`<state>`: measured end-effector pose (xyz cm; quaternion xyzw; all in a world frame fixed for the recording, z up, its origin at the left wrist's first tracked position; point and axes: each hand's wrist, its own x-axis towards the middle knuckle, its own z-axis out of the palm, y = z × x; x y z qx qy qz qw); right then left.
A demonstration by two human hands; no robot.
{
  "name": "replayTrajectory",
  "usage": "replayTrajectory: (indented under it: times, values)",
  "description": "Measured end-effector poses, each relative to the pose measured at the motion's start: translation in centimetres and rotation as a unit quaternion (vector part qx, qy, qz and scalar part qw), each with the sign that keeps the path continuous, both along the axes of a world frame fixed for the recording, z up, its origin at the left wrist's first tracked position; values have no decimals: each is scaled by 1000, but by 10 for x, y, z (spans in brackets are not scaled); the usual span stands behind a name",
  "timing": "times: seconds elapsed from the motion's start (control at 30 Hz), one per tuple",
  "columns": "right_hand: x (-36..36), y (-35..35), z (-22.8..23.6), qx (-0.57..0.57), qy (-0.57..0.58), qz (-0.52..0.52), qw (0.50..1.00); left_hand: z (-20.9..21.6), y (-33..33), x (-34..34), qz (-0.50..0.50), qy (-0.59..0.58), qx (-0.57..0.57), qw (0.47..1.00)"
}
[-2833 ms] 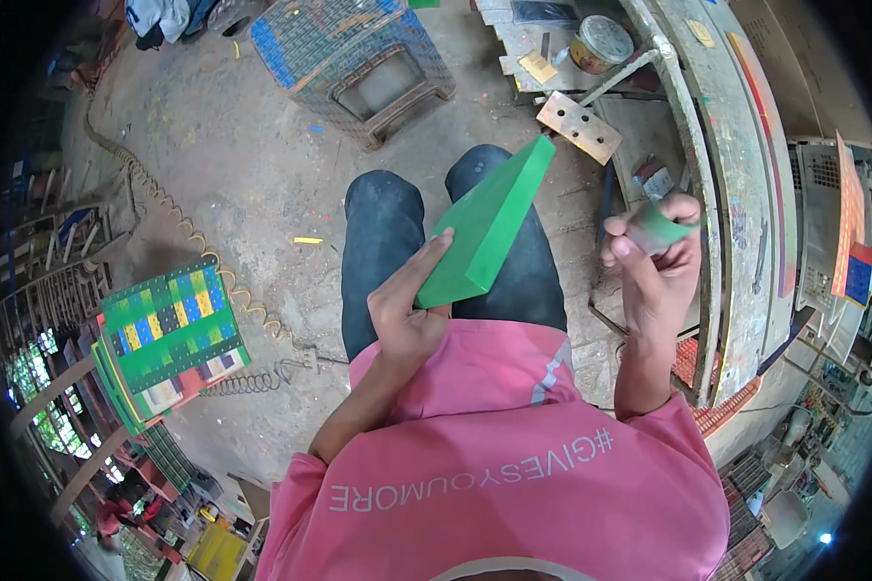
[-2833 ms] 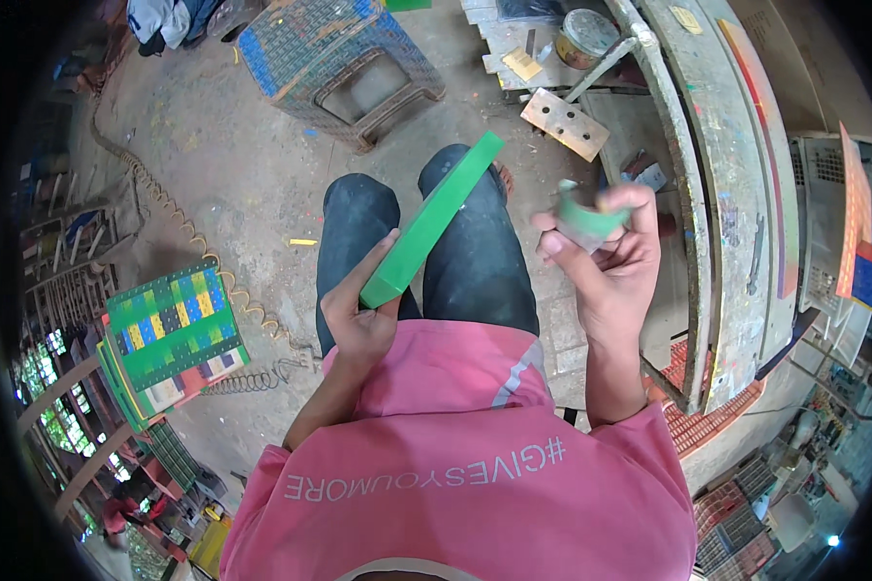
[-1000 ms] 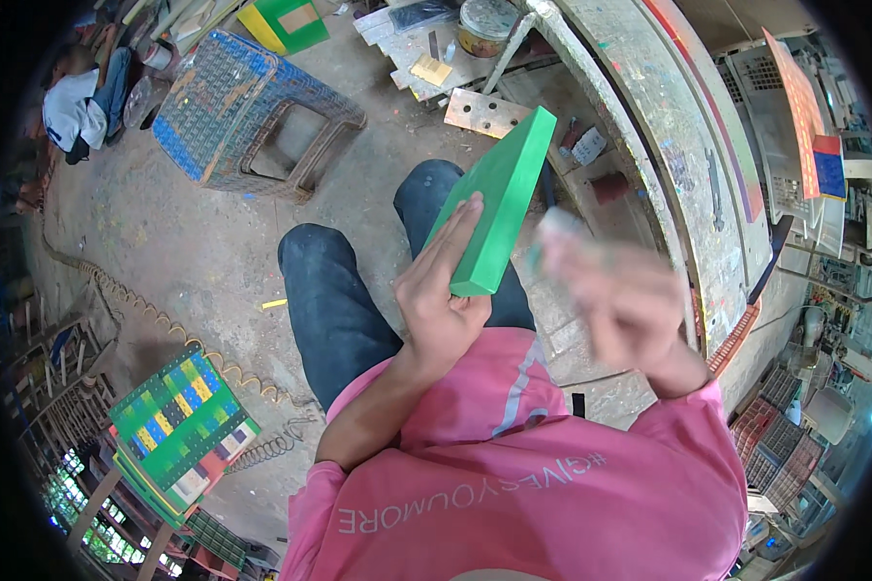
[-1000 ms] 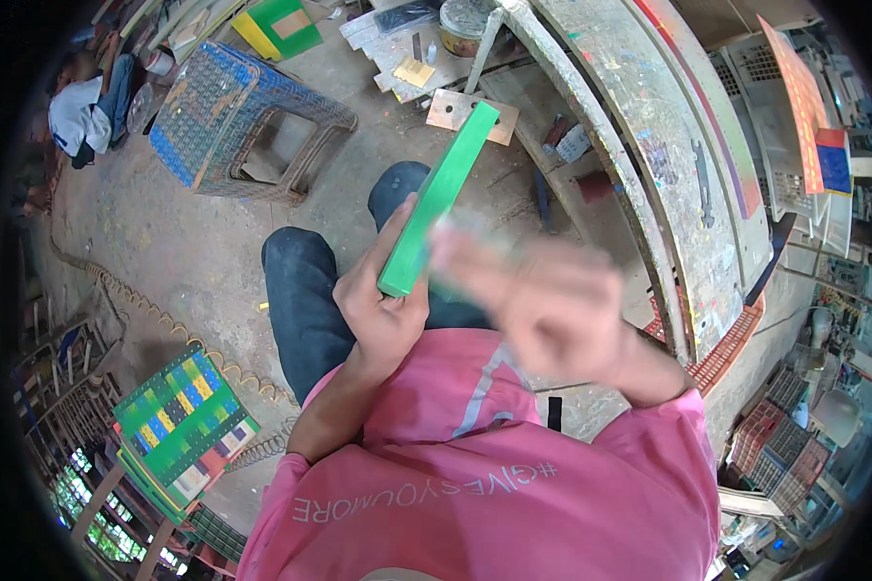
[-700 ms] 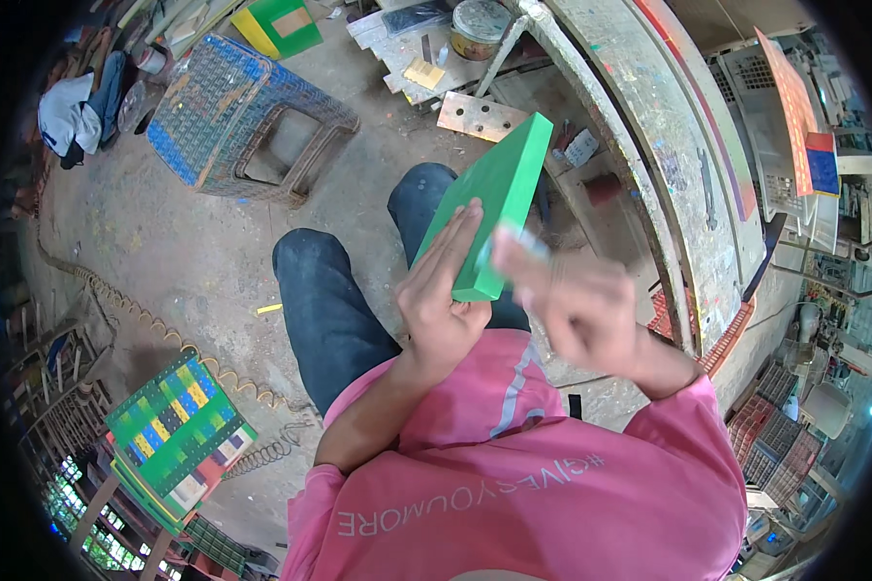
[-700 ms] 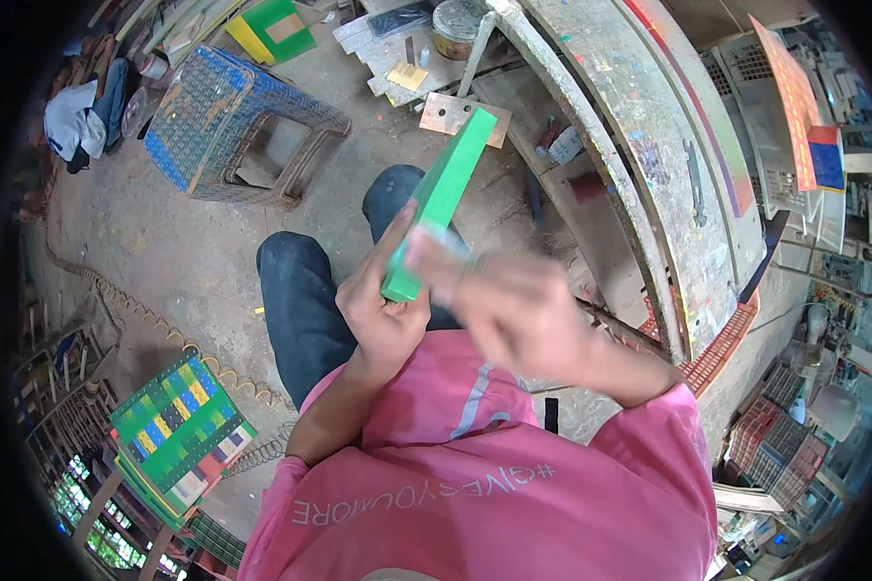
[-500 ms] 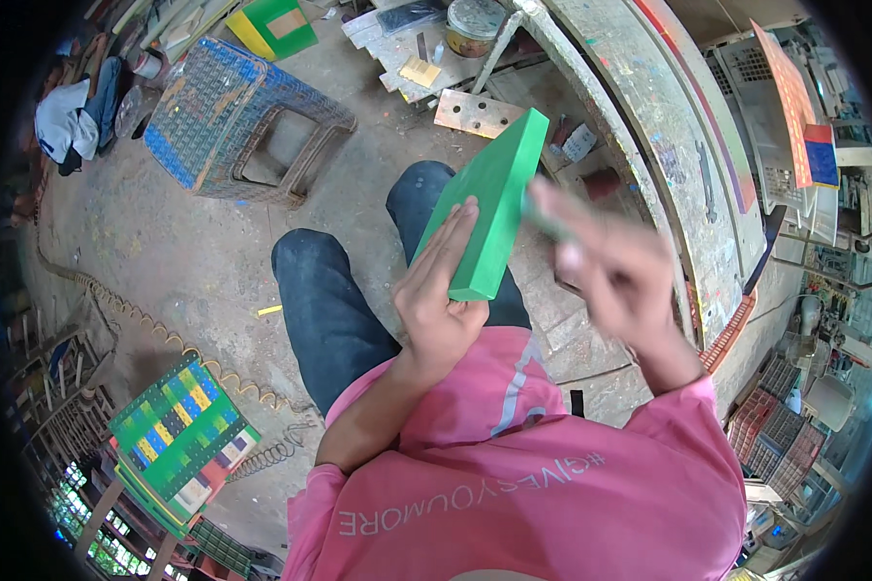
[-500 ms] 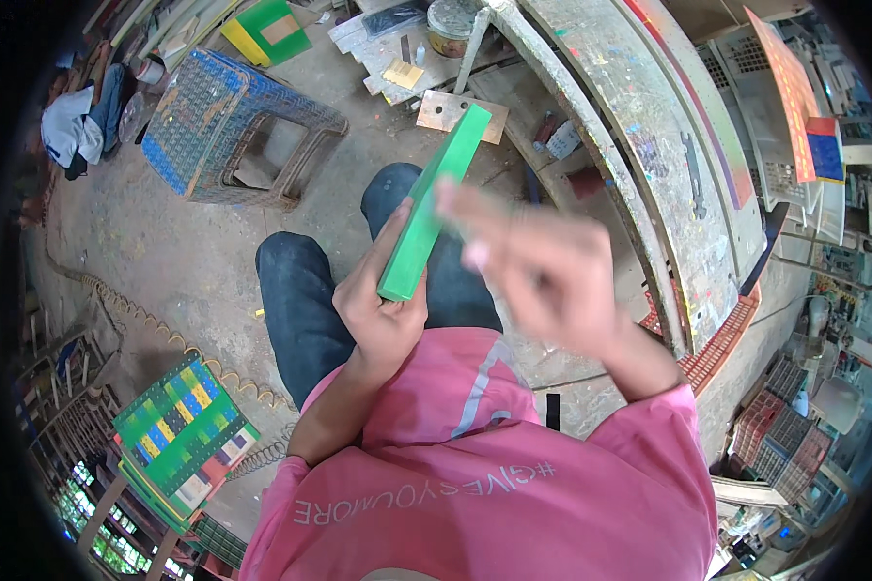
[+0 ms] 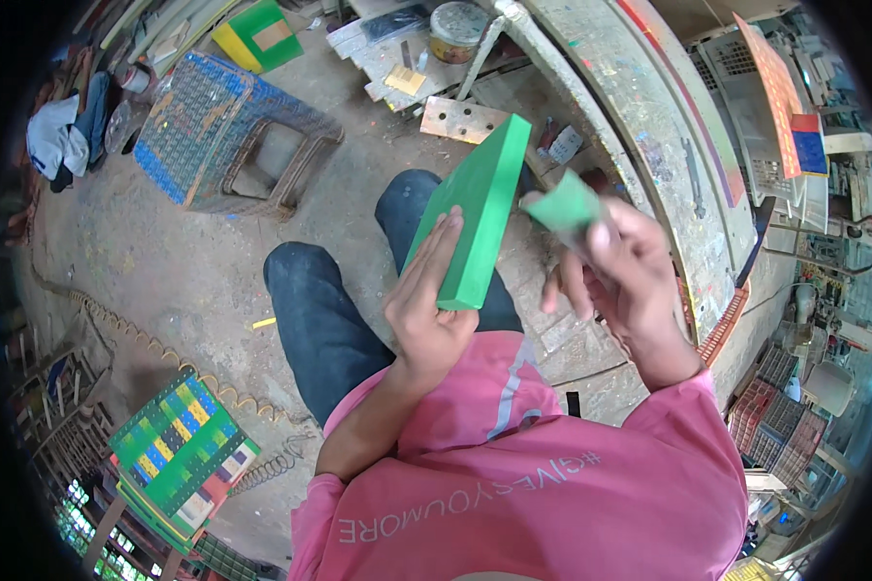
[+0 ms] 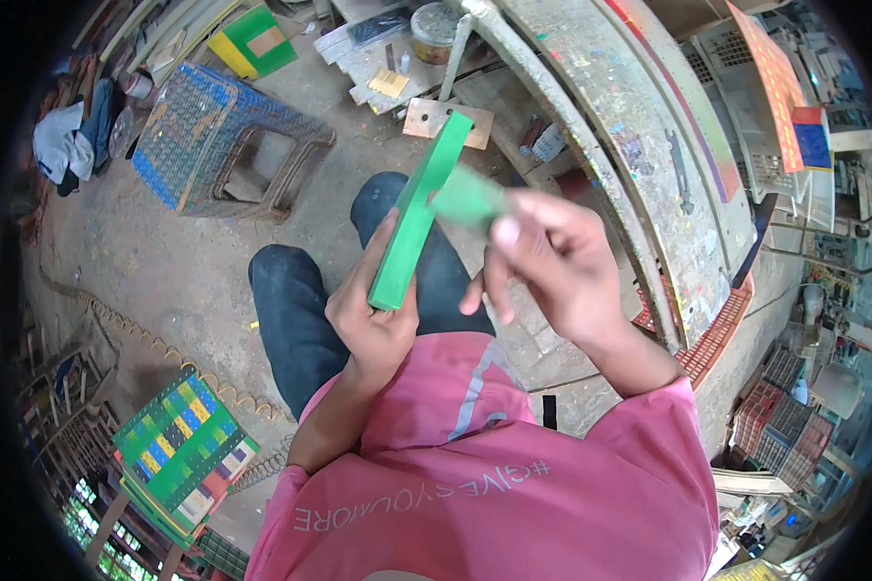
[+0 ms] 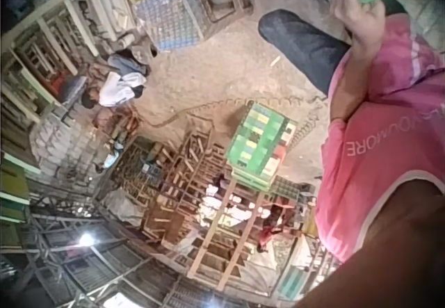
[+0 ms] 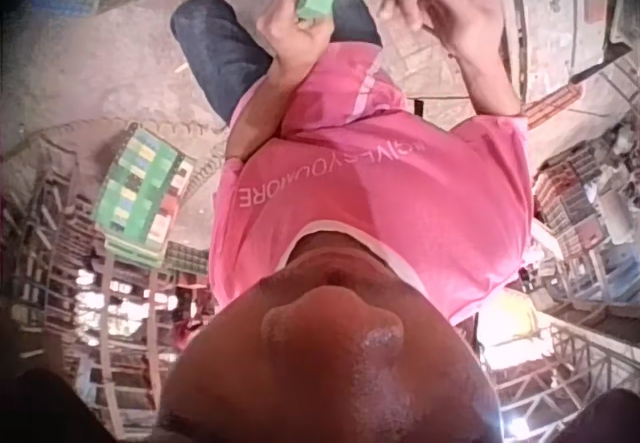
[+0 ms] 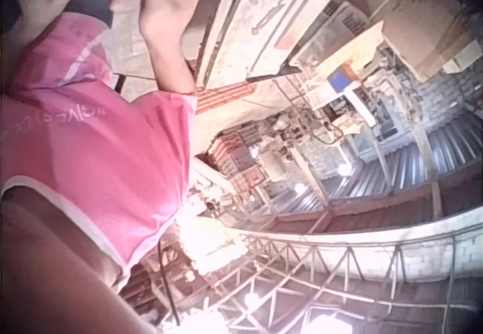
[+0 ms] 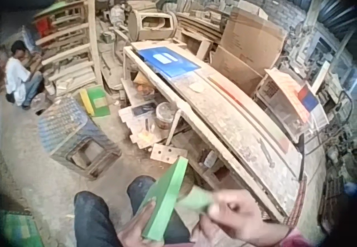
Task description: The person picks up a green rectangular wooden block and uses a yellow heat gun to apply heat to its edges. After heating, the person uses a small sanding block to smooth the edges of the wood. The person handles the wood and tools with both hands in a workshop setting.
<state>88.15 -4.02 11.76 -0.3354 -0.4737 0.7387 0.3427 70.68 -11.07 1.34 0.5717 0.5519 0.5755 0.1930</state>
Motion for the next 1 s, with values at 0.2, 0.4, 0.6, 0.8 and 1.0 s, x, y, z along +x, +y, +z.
replayTrajectory:
  times: [0.2, 0.4, 0.6, 0.8, 1.0]
  values:
    - [1, 3, -9, -262, 182, -86, 944, -2, 3, 0, 25, 17, 14, 999]
    - [3, 2, -13, -256, 198, -53, 945, -4, 3, 0, 29, 12, 13, 999]
    - [2, 4, -12, -290, 231, -45, 928, -4, 3, 1, 29, 13, 10, 999]
    - [0, 2, -13, -198, 167, -41, 965, -4, 3, 1, 31, 6, 7, 999]
    - [-11, 4, -19, 400, -231, -11, 887, -2, 1, 0, 5, -10, -11, 1000]
